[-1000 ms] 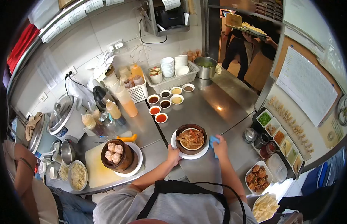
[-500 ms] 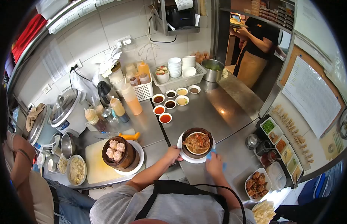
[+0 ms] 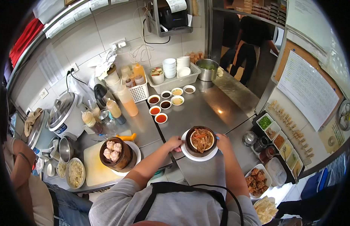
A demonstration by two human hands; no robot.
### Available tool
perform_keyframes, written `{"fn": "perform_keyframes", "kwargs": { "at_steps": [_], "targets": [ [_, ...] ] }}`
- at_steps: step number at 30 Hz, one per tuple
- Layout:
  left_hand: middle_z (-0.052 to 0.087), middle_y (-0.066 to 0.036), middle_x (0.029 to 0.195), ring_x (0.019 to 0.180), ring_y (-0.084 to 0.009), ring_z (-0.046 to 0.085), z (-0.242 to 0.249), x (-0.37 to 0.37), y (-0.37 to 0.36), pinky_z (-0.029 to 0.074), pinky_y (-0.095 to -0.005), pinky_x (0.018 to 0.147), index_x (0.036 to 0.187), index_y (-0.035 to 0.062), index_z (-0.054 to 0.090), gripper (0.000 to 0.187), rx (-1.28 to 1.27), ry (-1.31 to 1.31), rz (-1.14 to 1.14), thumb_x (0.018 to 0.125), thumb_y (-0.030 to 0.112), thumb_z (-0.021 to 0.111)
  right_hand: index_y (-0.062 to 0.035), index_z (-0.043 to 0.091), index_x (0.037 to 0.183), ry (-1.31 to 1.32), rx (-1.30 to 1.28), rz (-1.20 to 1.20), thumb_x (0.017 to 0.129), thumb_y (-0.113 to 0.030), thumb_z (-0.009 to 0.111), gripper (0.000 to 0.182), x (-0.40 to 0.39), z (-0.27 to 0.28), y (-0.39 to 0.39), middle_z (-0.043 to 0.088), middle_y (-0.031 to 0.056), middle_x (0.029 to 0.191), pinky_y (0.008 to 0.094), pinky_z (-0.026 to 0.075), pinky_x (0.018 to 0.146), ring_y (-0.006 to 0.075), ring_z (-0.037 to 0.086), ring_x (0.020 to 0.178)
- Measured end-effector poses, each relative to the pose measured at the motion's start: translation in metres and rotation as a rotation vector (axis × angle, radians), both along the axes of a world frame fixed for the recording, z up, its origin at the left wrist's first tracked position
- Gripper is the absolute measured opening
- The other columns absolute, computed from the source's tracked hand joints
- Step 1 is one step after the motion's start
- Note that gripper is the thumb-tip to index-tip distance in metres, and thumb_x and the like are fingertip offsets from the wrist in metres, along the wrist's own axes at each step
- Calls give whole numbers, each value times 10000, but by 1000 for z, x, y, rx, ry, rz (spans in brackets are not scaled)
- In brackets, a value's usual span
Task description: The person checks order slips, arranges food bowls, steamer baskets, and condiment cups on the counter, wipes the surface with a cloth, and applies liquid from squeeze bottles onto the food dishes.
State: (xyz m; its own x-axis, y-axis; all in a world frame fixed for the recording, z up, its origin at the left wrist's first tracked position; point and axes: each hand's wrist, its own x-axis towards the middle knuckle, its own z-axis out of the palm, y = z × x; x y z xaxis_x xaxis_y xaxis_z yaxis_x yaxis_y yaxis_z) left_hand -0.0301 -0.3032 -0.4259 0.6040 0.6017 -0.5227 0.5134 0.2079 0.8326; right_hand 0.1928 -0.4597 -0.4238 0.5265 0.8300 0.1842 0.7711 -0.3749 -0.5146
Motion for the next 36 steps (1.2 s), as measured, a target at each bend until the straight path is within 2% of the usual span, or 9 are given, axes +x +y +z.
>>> {"fn": "perform_keyframes", "kwargs": {
  "at_steps": [8, 12, 15, 18, 22, 25, 29, 33, 36],
  "targets": [
    [552, -138, 590, 418, -183, 546, 15, 9, -35, 464, -264, 340, 899, -54, 474, 184, -8, 24, 149, 753, 58, 482, -45, 427, 1072, 165, -112, -170, 713, -177, 535, 398, -69, 7, -61, 508, 212, 975, 392, 401, 778, 366, 492, 903],
    [564, -156, 644, 437, -198, 558, -4, 14, -76, 479, -289, 354, 911, -41, 442, 209, -344, -109, 150, 776, 118, 459, -27, 389, 1077, 189, -8, -264, 700, -148, 555, 429, -100, -5, -79, 490, 242, 931, 419, 386, 782, 393, 476, 885],
    [555, -112, 635, 432, -179, 549, 10, 3, -79, 464, -270, 339, 899, -12, 449, 237, -486, 78, -135, 797, 200, 477, -52, 439, 1049, 142, 4, -293, 687, -89, 552, 381, -70, -4, -80, 496, 217, 925, 414, 402, 751, 372, 485, 877],
    [535, -72, 611, 422, -155, 537, -2, 4, -45, 447, -245, 329, 888, 13, 450, 279, -354, 38, -115, 805, 278, 482, -86, 487, 1017, 84, -9, -280, 685, -58, 535, 336, -37, 3, -65, 503, 200, 930, 411, 412, 728, 362, 502, 834],
    [515, -66, 570, 407, -143, 530, -10, 23, -20, 453, -258, 333, 859, 7, 465, 200, -216, -156, -18, 796, 195, 493, -93, 487, 1029, 55, 68, -207, 693, -70, 523, 340, -2, -10, -39, 509, 201, 965, 402, 411, 746, 361, 506, 849],
    [518, -79, 567, 419, -148, 536, -3, 33, -26, 459, -263, 341, 820, -9, 483, 121, -79, -46, 85, 781, 106, 490, -69, 478, 1037, 122, 18, -260, 701, -84, 521, 339, -6, -4, -36, 510, 198, 987, 391, 406, 766, 353, 504, 881],
    [527, -99, 581, 428, -154, 541, 7, 35, -34, 462, -260, 348, 821, -24, 485, 96, -131, -20, 102, 770, 57, 478, -34, 469, 1041, 188, -15, -376, 696, -125, 552, 366, -64, 5, -61, 523, 200, 973, 384, 400, 784, 341, 506, 906],
    [529, -100, 591, 432, -156, 542, 4, 31, -45, 464, -265, 351, 856, -20, 470, 116, -177, -45, 97, 768, 55, 475, -22, 469, 1022, 375, -15, -207, 685, -127, 569, 367, -78, -2, -89, 507, 199, 1008, 375, 398, 780, 335, 503, 920],
    [542, -111, 597, 444, -171, 553, -2, 28, -49, 471, -271, 358, 832, -41, 490, 131, -207, -124, 78, 752, 63, 477, -14, 472, 1009, 204, 220, -357, 679, -88, 564, 351, -44, 20, -85, 481, 212, 1054, 353, 387, 808, 337, 485, 953]
  ]
}}
